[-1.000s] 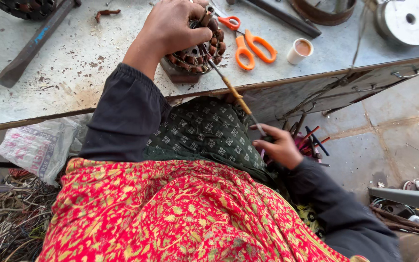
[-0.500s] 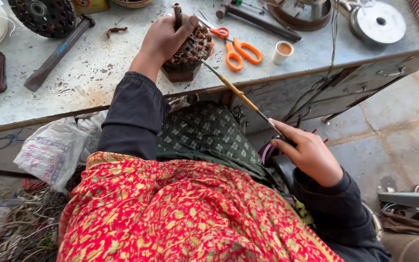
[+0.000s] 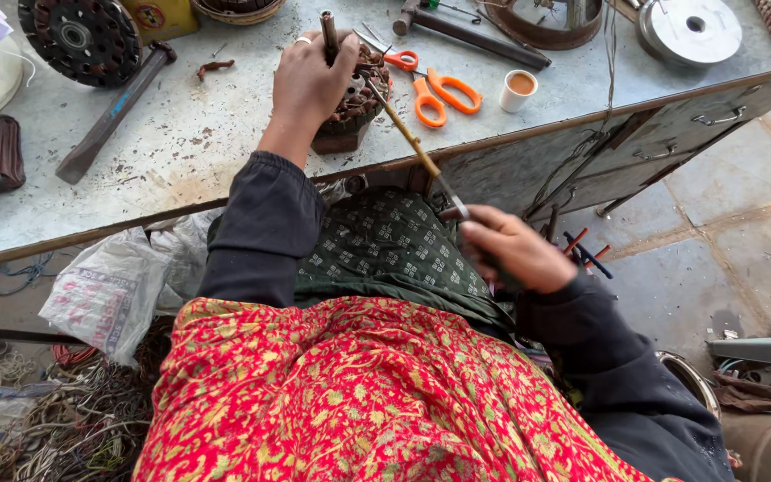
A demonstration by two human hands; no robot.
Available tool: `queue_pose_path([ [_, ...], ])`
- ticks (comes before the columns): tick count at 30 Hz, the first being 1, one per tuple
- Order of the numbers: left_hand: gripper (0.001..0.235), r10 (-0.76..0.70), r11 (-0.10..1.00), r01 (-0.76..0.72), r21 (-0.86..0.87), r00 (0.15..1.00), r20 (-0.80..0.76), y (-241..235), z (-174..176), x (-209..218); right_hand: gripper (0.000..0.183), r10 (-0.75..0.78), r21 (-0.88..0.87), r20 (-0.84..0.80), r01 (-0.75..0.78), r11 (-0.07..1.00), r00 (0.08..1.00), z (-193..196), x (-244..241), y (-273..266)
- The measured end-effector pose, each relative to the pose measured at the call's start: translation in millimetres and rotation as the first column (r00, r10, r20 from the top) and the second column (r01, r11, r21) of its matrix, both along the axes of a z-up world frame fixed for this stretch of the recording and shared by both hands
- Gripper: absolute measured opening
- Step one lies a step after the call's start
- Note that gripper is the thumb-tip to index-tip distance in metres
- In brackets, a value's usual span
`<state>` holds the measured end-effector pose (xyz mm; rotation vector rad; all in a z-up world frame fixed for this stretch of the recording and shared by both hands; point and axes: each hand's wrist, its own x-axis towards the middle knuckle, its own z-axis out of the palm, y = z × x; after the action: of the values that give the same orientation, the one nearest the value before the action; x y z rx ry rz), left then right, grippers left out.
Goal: The person works on a motor stator, using orange-handled scissors to trim copper windings and a screwdriver to adjust or secure components. The person rotates the stator to access different sections and continues the repair process.
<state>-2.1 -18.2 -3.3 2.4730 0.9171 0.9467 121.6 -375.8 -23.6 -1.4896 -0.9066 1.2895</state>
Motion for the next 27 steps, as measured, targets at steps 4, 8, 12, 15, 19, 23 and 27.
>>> queue_pose_path([
  [4, 0.072, 0.062, 0.992, -0.068, -0.108, 0.996, -0.057, 8.4, -3.0, 5.8, 0.025, -0.079, 0.047, -0.302, 0.098, 0.994, 0.950, -43.1, -37.0, 14.7],
  [8, 0.085, 0.063, 0.983, -0.067, -0.171, 0.998, -0.025, 14.5, -8.8, 8.3, 0.016, -0.112, 0.238, -0.298, 0.187, 0.953, 0.948, -103.7, -51.3, 44.8],
  [12, 0.101, 0.043, 0.982, -0.046, -0.181, 0.999, -0.019, 11.1, -7.2, 6.5, 0.017, -0.245, 0.308, -0.069, 0.255, 0.917, 0.967, -147.7, -40.9, 72.4],
  [15, 0.095, 0.083, 0.965, -0.094, -0.245, 0.995, -0.054, 8.8, -0.6, 3.4, 0.017, -0.342, 0.363, 0.198, 0.256, 0.896, 0.919, -151.9, -22.2, 78.5],
  [19, 0.097, 0.022, 0.977, -0.010, -0.212, 0.998, 0.055, 8.7, -0.4, -3.0, 0.017, -0.479, 0.546, 0.616, 0.099, 0.832, 0.625, -126.8, -1.6, 76.1],
  [23, 0.097, -0.027, 0.971, 0.028, -0.237, 1.000, 0.007, 8.7, -0.5, -7.8, 0.020, -0.538, 0.615, 0.690, -0.001, 0.788, 0.485, -78.8, 6.8, 56.0],
  [27, 0.099, -0.317, 0.943, 0.332, -0.026, 0.919, 0.236, 7.7, 0.7, -30.6, 0.023, -0.432, 0.468, 0.761, 0.051, 0.882, 0.485, -39.9, 2.8, 36.4],
])
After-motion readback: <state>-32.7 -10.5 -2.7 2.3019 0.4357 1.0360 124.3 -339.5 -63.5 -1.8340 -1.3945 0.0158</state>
